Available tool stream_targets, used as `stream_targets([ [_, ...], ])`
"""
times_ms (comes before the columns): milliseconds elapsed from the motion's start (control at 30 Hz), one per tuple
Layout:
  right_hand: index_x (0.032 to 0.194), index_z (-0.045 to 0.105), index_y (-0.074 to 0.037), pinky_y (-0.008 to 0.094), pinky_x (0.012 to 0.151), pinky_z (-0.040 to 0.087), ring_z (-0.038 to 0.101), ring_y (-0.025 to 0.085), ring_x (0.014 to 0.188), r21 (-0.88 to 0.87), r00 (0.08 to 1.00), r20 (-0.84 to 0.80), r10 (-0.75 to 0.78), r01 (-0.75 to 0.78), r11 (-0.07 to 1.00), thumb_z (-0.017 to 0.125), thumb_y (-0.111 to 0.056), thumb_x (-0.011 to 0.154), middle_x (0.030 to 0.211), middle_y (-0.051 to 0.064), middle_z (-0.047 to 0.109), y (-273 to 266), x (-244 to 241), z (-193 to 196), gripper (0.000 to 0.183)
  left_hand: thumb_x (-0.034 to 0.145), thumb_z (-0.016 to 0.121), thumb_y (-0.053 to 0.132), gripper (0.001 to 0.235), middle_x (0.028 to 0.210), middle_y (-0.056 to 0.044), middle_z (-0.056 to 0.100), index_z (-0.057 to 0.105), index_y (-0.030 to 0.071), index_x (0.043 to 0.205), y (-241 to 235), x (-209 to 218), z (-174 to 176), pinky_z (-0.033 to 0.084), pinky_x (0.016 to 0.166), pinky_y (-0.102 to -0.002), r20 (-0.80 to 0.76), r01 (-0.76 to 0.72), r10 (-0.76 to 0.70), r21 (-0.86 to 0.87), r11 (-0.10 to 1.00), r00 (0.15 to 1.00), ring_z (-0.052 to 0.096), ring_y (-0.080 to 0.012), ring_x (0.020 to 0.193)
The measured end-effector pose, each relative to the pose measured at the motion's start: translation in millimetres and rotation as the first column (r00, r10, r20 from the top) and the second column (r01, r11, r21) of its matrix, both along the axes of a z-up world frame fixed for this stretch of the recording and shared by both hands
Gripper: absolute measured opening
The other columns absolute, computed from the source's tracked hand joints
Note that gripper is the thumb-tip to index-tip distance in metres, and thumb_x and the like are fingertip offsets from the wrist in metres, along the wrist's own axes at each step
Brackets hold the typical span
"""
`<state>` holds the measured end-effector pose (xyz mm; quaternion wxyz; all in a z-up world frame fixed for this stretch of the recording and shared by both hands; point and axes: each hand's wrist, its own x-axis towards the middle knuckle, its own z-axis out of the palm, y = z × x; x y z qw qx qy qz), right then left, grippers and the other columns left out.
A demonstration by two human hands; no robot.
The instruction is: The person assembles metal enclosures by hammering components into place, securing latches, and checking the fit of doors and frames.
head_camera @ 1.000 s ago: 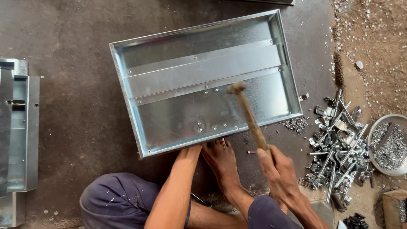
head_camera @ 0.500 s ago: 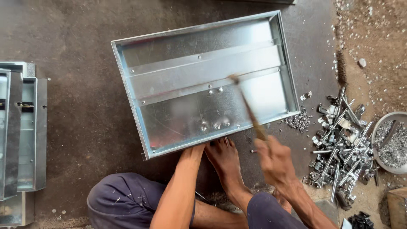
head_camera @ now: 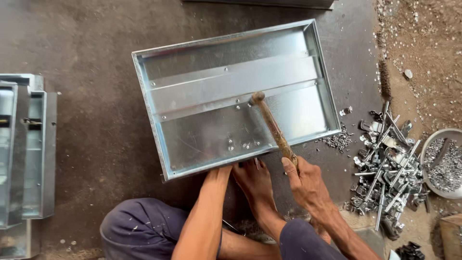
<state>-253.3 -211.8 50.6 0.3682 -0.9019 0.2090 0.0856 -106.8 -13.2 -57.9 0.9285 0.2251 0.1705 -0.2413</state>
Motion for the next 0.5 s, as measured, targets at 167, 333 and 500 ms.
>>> stream_targets([
  [167,0.076,0.051,-0.013,0.030,0.035,0.027,0.035,0.008,0.042,-0.029,0.904,0.428,0.014,-0.002,1.000,0.041,-0.044,0.108,0.056,-0.002,0.042,-7.2,-2.9,12.7,0.046,0.084,0.065,0.046,0.070,0.148,-0.024,0.032,0.045,0.026,0.148,0.7,1.2,-2.8,0.042,0.106,-0.065,0.004,0.013,-0.013,0.028,1.000,1.000,0.036,-0.0435,0.135],
  [333,0.077,0.055,-0.012,0.028,0.037,0.031,0.036,0.010,0.045,0.075,0.979,0.171,-0.112,0.100,0.992,0.047,-0.030,0.106,0.057,-0.002,0.043,-3.9,-7.3,14.3,0.035,0.082,0.066,0.046,0.072,0.149,-0.024,0.031,0.045,0.027,0.149,-1.2,3.2,-3.8,0.042,0.106,-0.066,0.000,0.021,-0.021,0.026,0.999,1.000,0.035,-0.0441,0.136],
  [500,0.084,0.056,-0.009,0.025,0.043,0.035,0.041,0.011,0.053,-0.003,0.856,0.507,-0.099,0.116,0.993,0.047,-0.032,0.109,0.064,0.001,0.047,-22.6,-16.3,-3.8,0.035,0.081,0.067,0.045,0.075,0.150,-0.025,0.029,0.044,0.028,0.150,3.5,5.4,-2.3,0.041,0.107,-0.066,-0.004,0.019,-0.019,0.036,0.999,1.000,0.034,-0.0448,0.137],
])
